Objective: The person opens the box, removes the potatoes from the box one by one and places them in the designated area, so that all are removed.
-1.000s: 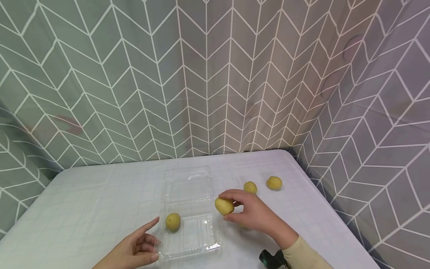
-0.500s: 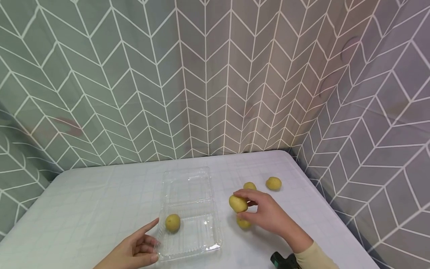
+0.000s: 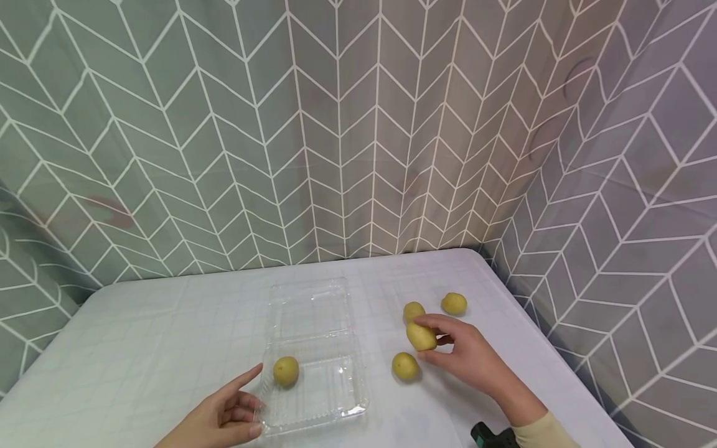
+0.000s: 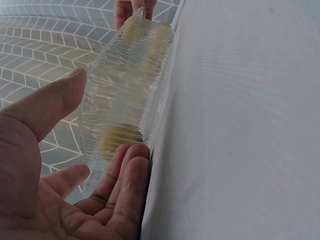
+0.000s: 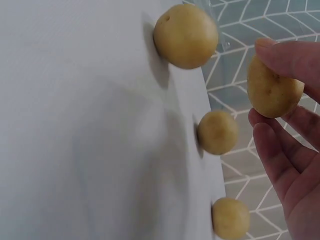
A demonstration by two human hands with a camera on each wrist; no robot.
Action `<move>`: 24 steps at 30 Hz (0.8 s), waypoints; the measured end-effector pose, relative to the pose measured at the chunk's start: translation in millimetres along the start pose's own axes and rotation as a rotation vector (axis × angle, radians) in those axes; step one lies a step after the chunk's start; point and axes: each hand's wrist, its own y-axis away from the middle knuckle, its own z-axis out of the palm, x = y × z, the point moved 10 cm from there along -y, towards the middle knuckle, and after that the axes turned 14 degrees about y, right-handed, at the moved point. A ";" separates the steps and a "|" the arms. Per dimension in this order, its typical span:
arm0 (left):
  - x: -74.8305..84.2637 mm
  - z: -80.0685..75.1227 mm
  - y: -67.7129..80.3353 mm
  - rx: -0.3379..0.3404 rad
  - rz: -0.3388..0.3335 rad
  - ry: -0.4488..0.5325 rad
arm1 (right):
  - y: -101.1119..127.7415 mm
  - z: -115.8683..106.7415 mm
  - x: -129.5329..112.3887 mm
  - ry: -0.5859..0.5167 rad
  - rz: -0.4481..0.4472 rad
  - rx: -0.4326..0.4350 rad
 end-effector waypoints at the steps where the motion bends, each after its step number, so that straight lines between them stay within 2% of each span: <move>1: 0.0 0.0 0.1 0.002 -0.001 0.000 | 1.2 -0.5 2.5 0.001 0.010 0.000; 15: -3.5 -2.2 -0.5 0.024 -0.024 -0.007 | 18.3 -0.5 30.6 -0.002 0.127 0.011; 24: -1.7 -1.6 0.1 0.021 -0.019 -0.010 | 23.7 6.0 47.8 -0.029 0.201 -0.016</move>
